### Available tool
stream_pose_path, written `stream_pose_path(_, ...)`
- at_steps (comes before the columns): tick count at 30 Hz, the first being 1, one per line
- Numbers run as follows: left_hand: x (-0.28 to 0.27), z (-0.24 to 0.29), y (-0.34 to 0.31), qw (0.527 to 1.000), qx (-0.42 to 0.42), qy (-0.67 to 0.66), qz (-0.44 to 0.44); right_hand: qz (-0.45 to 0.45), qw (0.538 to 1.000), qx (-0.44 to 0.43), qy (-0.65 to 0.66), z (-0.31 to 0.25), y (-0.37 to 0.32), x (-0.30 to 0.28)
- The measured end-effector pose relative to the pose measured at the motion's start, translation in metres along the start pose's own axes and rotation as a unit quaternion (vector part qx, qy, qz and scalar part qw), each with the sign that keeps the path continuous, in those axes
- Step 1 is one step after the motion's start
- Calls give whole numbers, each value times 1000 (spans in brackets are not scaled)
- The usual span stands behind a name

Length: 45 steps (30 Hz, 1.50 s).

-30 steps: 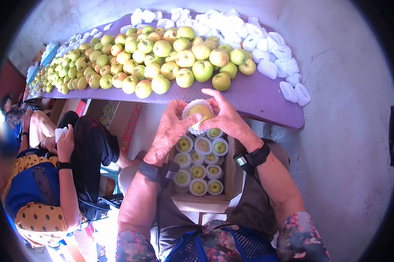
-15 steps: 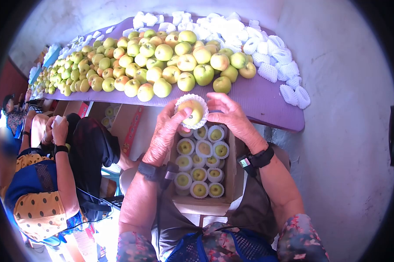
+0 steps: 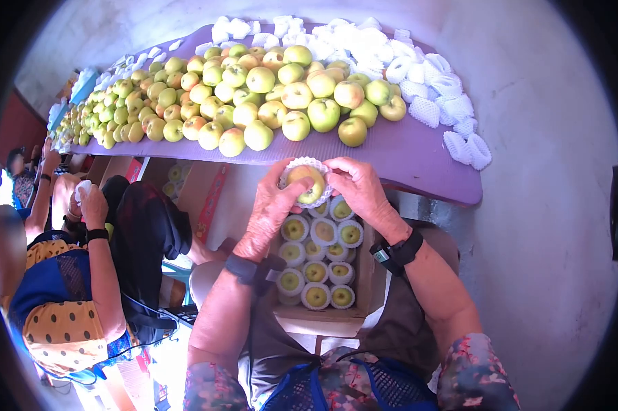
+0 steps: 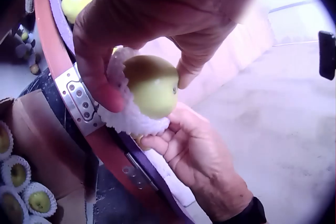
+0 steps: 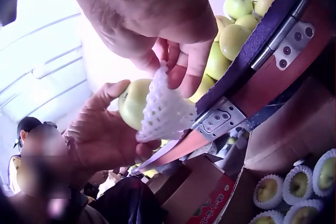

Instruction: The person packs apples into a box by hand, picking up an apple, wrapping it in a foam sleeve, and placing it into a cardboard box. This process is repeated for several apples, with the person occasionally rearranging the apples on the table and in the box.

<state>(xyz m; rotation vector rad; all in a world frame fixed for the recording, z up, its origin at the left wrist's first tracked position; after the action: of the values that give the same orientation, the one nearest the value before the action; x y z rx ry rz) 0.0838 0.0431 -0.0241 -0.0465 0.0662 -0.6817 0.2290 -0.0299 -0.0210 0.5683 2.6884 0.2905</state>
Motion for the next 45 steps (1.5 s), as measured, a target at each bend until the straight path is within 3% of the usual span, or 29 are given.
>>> stream_pose_path(6, 3, -6, 2, 999, -18, -39, 11, 63, 997, -39, 4, -14, -4, -9)
stream_pose_path(12, 6, -6, 6, 999, 8, -33, 2, -4, 984, 25, 177, 5, -6, 15)
stream_pose_path(13, 7, -8, 6, 999, 15, -47, 1, -29, 992, 26, 124, 9, -6, 18)
stream_pose_path(18, 7, -9, 8, 993, 17, -115, -4, -1, 970, 63, 234, 8, -4, 13)
stream_pose_path(28, -8, -2, 6, 989, 67, 81, 105, -28, 930, 122, 347, 13, -2, 19)
stream_pose_path(31, -5, 7, 1, 977, 123, 126, 117, -24, 914, 143, 379, 13, -4, 19)
stream_pose_path(34, -4, 13, -2, 951, 183, 208, 137, -6, 917, 147, 371, 14, -4, 16)
stream_pose_path(37, -4, 13, -2, 944, 171, 240, 145, -6, 937, 146, 316, 19, -3, 16)
stream_pose_path(45, -6, 22, -4, 883, 262, 349, 174, -23, 942, 137, 306, 17, -3, 22)
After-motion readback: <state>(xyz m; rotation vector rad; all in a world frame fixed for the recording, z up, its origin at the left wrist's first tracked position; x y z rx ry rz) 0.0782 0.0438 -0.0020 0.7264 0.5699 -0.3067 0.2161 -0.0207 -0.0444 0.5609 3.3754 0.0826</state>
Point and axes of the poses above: each hand's wrist, its own y-axis towards the middle knuckle, its own x-axis out of the palm, z = x × y, the point moved 8 cm from there along y, towards the middle knuckle, and after that the axes turned 2 degrees about z, right-handed, at the moved point
